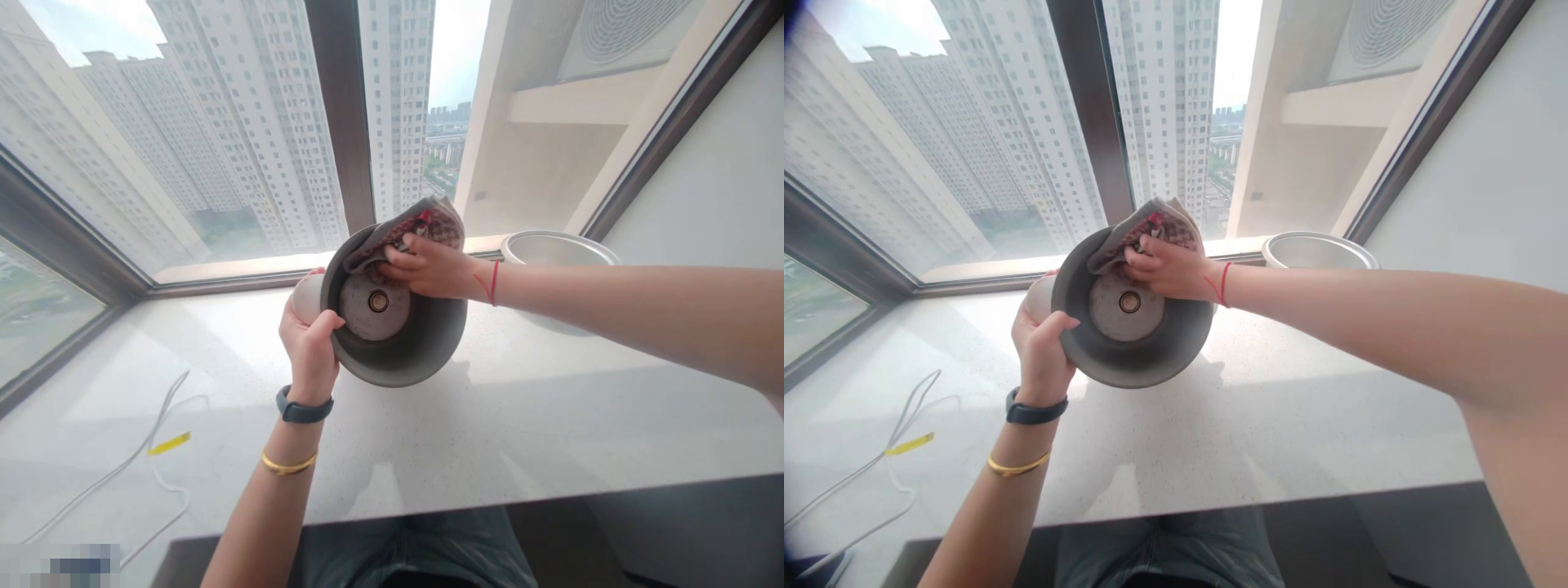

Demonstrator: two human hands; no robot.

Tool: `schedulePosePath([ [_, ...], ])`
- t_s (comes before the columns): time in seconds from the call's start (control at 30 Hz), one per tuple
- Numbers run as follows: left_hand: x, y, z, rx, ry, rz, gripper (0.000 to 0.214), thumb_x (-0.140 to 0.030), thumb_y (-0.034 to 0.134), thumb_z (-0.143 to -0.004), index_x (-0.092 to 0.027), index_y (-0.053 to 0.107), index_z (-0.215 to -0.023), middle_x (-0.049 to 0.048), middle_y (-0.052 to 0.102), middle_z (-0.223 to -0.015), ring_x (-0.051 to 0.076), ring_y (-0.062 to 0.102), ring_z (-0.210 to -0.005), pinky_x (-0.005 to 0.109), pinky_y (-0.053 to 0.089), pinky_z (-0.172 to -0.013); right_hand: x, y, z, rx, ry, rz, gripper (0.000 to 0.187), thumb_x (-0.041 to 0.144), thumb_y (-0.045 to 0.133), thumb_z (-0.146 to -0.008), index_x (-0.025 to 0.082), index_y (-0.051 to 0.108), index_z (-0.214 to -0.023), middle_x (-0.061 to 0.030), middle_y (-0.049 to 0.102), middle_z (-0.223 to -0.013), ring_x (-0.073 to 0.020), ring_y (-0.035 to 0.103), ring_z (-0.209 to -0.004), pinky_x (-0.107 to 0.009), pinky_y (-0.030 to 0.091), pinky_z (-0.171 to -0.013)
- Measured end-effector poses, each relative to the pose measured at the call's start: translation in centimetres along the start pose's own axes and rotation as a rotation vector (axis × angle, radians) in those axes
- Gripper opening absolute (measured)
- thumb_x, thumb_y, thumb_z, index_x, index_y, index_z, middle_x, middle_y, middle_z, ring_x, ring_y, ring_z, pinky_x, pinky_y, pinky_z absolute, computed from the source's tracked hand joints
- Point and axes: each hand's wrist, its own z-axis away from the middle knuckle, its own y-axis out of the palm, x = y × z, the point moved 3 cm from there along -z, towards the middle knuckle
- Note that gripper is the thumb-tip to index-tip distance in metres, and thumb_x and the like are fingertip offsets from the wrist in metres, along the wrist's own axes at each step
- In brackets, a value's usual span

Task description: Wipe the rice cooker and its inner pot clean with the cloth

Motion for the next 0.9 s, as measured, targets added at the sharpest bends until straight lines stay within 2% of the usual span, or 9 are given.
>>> schedulePosePath([
  [0.1, 0.0, 0.3, -0.2, 0.0, -0.018, 0.023, 0.058, -0.005, 0.063, -0.051, -0.021, 0.071, -0.107, -0.0002, 0.067, -0.088, 0.016, 0.059, -0.078, 0.023, 0.046, -0.065, -0.8, -0.4, -0.9, 0.036, -0.109, 0.273, 0.052, 0.0, 0.032, -0.092, 0.014, 0.06, -0.133, -0.0128, 0.053, -0.144, -0.0293, 0.035, -0.138, -0.055, 0.033, -0.106],
  [0.2, 0.0, 0.2, -0.6, -0.028, -0.035, 0.046, 0.056, -0.006, 0.063, -0.051, -0.021, 0.071, -0.105, -0.0013, 0.066, -0.084, 0.015, 0.057, -0.074, 0.022, 0.044, -0.062, -0.3, 1.0, -0.7, 0.089, 0.032, 0.485, 0.042, 0.003, 0.037, -0.093, 0.011, 0.072, -0.113, -0.0163, 0.063, -0.129, -0.0336, 0.041, -0.13, -0.053, 0.035, -0.1],
  [0.3, -0.1, -0.2, -0.8, -0.06, -0.041, 0.055, 0.054, -0.006, 0.063, -0.051, -0.021, 0.071, -0.102, -0.0015, 0.066, -0.084, 0.016, 0.058, -0.075, 0.023, 0.045, -0.063, 2.3, 2.4, 0.6, 0.25, 0.239, 0.395, 0.028, 0.012, 0.05, -0.09, 0.014, 0.078, -0.093, -0.0153, 0.07, -0.104, -0.0349, 0.054, -0.109, -0.05, 0.038, -0.088],
  [0.4, -0.2, -0.3, -0.9, -0.071, -0.044, 0.06, 0.054, -0.006, 0.063, -0.052, -0.02, 0.071, -0.103, -0.0005, 0.067, -0.084, 0.017, 0.059, -0.077, 0.024, 0.047, -0.065, 6.6, 2.8, 1.8, 0.33, 0.253, 0.204, 0.023, 0.017, 0.06, -0.085, 0.025, 0.077, -0.098, -0.0077, 0.072, -0.097, -0.0248, 0.058, -0.085, -0.038, 0.039, -0.072],
  [0.47, -0.2, -0.3, -0.9, -0.061, -0.037, 0.077, 0.053, -0.006, 0.063, -0.052, -0.02, 0.07, -0.102, -0.0004, 0.067, -0.085, 0.017, 0.06, -0.077, 0.025, 0.048, -0.067, 9.1, 2.6, 1.7, 0.216, 0.217, 0.086, 0.028, 0.018, 0.058, -0.087, 0.029, 0.073, -0.108, -0.0061, 0.071, -0.104, -0.0213, 0.056, -0.082, -0.035, 0.037, -0.068],
  [0.53, -0.1, -0.3, -0.8, -0.055, -0.026, 0.095, 0.05, -0.006, 0.062, -0.052, -0.02, 0.07, -0.1, -0.0009, 0.067, -0.084, 0.016, 0.06, -0.076, 0.025, 0.048, -0.068, 10.3, 2.5, 0.7, -0.001, 0.183, 0.065, 0.03, 0.018, 0.051, -0.094, 0.029, 0.07, -0.114, -0.0083, 0.067, -0.121, -0.0238, 0.054, -0.093, -0.037, 0.036, -0.073],
  [0.63, -0.1, -0.4, -0.7, -0.055, -0.021, 0.096, 0.051, -0.005, 0.062, -0.052, -0.02, 0.07, -0.1, -0.001, 0.067, -0.084, 0.016, 0.061, -0.077, 0.024, 0.049, -0.068, 9.7, 3.6, -1.7, -0.201, 0.133, 0.161, 0.035, 0.021, 0.04, -0.101, 0.028, 0.071, -0.115, -0.0076, 0.054, -0.144, -0.0309, 0.047, -0.112, -0.043, 0.036, -0.082],
  [0.73, 0.0, -0.5, -0.6, -0.04, -0.014, 0.071, 0.054, -0.005, 0.061, -0.053, -0.02, 0.071, -0.103, 0.0, 0.069, -0.09, 0.017, 0.063, -0.081, 0.024, 0.049, -0.068, 6.8, 5.0, -4.3, -0.192, 0.185, 0.226, 0.042, 0.024, 0.031, -0.104, 0.031, 0.064, -0.13, -0.0063, 0.043, -0.155, -0.0337, 0.044, -0.116, -0.046, 0.036, -0.084],
  [0.9, 0.1, -0.9, -0.7, -0.058, -0.014, 0.066, 0.054, -0.006, 0.061, -0.053, -0.02, 0.071, -0.103, -0.0006, 0.068, -0.088, 0.016, 0.061, -0.079, 0.023, 0.047, -0.067, 3.1, 4.1, -4.8, -0.119, 0.51, 0.293, 0.051, 0.022, 0.023, -0.103, 0.027, 0.045, -0.149, -0.0166, 0.04, -0.154, -0.0359, 0.049, -0.114, -0.048, 0.04, -0.083],
])
